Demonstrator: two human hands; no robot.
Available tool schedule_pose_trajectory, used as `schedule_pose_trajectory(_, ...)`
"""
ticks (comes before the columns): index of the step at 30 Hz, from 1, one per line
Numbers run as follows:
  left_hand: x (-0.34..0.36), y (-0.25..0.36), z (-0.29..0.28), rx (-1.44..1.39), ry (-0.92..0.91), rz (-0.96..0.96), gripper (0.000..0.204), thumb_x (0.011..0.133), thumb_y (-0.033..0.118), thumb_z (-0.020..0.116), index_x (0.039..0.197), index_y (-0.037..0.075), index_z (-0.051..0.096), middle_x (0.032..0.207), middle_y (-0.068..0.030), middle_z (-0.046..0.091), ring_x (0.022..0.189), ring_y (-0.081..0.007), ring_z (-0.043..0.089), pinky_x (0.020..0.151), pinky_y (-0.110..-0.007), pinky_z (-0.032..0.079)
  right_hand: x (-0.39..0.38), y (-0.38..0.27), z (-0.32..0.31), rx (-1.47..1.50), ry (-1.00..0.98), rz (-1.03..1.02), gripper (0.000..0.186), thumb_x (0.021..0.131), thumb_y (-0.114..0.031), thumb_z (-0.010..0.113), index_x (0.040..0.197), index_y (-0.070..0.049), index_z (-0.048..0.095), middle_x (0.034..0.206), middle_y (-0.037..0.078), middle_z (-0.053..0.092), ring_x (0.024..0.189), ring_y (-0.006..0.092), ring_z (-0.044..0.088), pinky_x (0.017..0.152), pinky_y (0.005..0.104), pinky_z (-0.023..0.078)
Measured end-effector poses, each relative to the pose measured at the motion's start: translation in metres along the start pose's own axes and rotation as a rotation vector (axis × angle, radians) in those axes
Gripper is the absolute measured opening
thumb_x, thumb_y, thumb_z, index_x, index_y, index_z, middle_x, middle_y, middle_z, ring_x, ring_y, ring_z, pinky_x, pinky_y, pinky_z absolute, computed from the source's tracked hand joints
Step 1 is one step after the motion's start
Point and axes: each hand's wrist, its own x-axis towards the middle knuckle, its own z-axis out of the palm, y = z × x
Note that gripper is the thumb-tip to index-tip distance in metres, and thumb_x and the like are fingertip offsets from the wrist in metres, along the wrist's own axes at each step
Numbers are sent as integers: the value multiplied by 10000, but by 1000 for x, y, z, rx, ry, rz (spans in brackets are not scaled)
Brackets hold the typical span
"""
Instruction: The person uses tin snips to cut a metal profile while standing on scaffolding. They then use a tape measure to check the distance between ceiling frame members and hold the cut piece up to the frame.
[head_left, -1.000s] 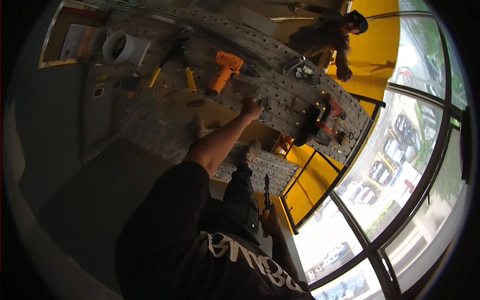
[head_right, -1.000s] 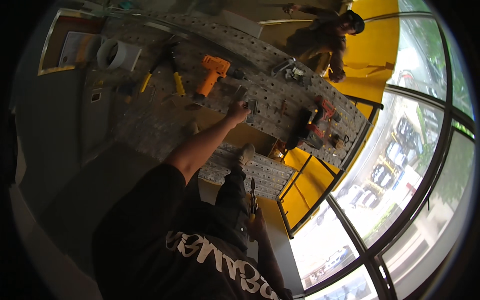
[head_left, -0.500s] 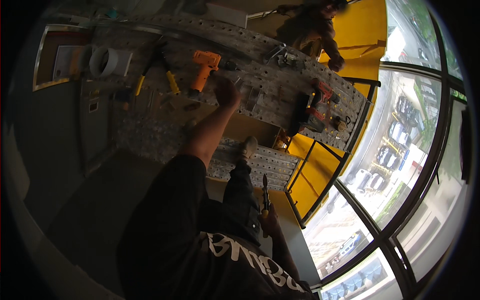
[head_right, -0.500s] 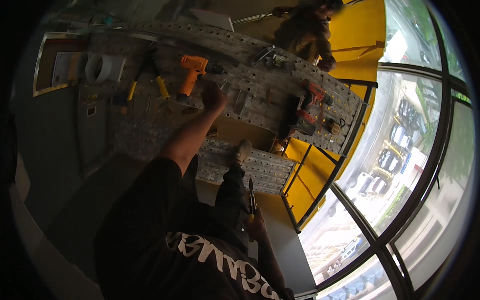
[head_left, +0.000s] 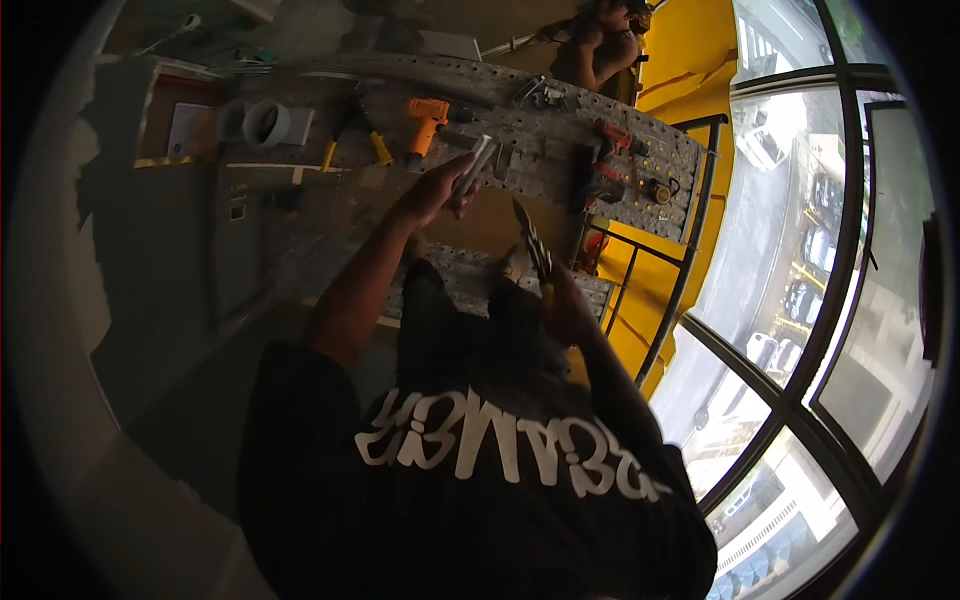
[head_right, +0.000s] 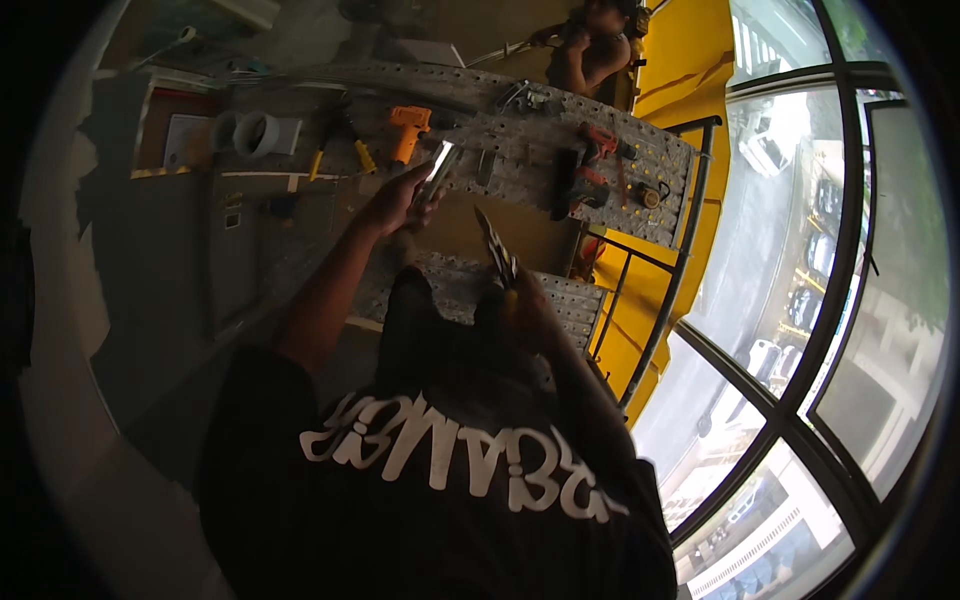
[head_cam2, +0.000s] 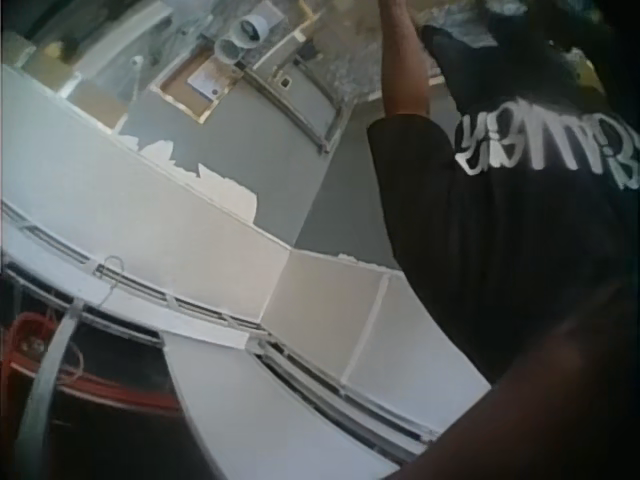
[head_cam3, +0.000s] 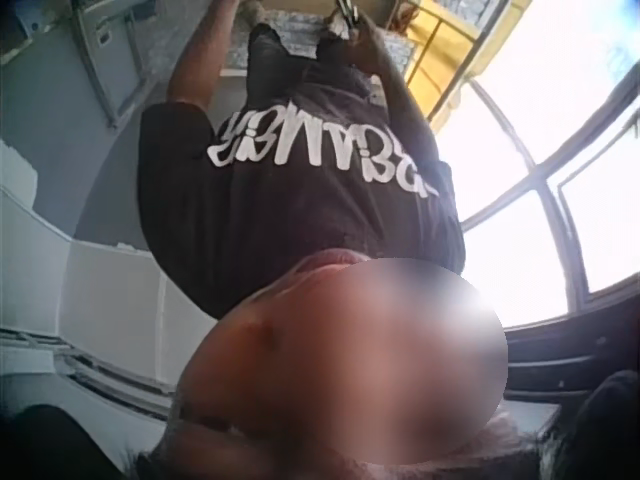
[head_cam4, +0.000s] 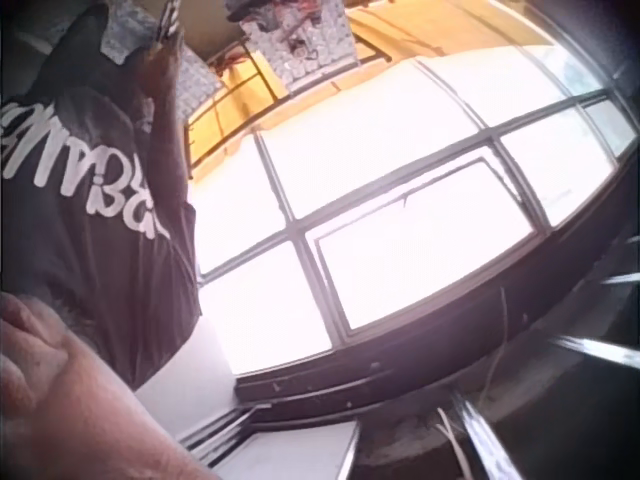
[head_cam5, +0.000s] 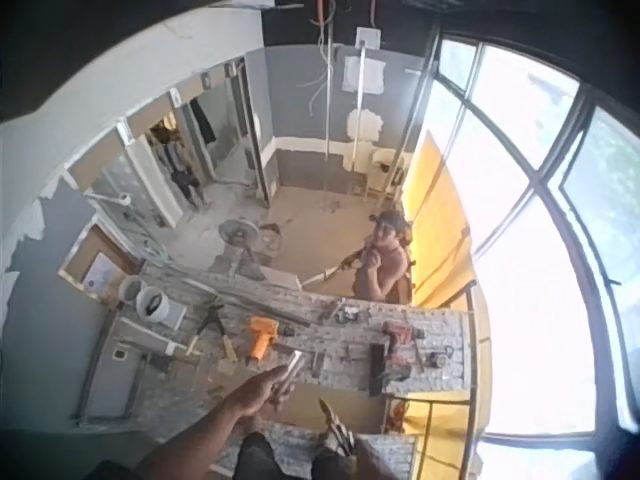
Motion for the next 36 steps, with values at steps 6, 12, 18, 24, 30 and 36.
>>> schedule_pose_trajectory(6,-94,33,42,254,13,176,434,971,498,475,1131,117,607,785,52,472,608,-34,384,539,-214,342,7,-77,-42,33,-204,-79,666,797,-119,631,1392,12,361,1283,271,525,1206,432,521,1008,443,436)
schedule_pose_trajectory(12,-139,41,52,398,65,325,393,981,457,516,1104,94,601,806,57,485,638,-13,397,532,-200,331,-4,-121,-63,3,-285,-41,700,774,-156,656,1393,-7,364,1271,270,534,1201,416,529,987,437,445)
schedule_pose_trajectory(18,-153,37,58,560,128,420,393,970,463,536,1066,89,605,777,57,469,650,-21,386,572,-195,333,-14,-124,-57,-4,-251,-66,677,764,-184,642,1371,-27,386,1170,267,590,1114,424,578,920,450,475)
schedule_pose_trajectory(24,-170,33,63,717,141,512,401,962,398,563,1159,50,600,805,38,513,728,-58,462,655,-230,406,-29,-129,-49,-67,-225,-71,626,781,-162,623,1344,-8,397,1110,275,609,1047,439,604,895,461,485)
schedule_pose_trajectory(30,-181,34,70,808,215,446,424,943,416,560,1147,47,614,809,-16,581,758,-98,540,707,-274,435,-35,-120,-37,5,-170,-156,603,786,-139,610,1334,12,409,1161,257,579,1107,428,570,934,456,462)
schedule_pose_trajectory(36,-184,29,68,853,283,460,448,931,442,570,1138,47,618,792,-24,583,732,-107,544,682,-280,439,-36,-123,-34,22,-177,-76,589,784,-131,598,1338,-11,435,1192,251,566,1129,423,556,944,459,453)
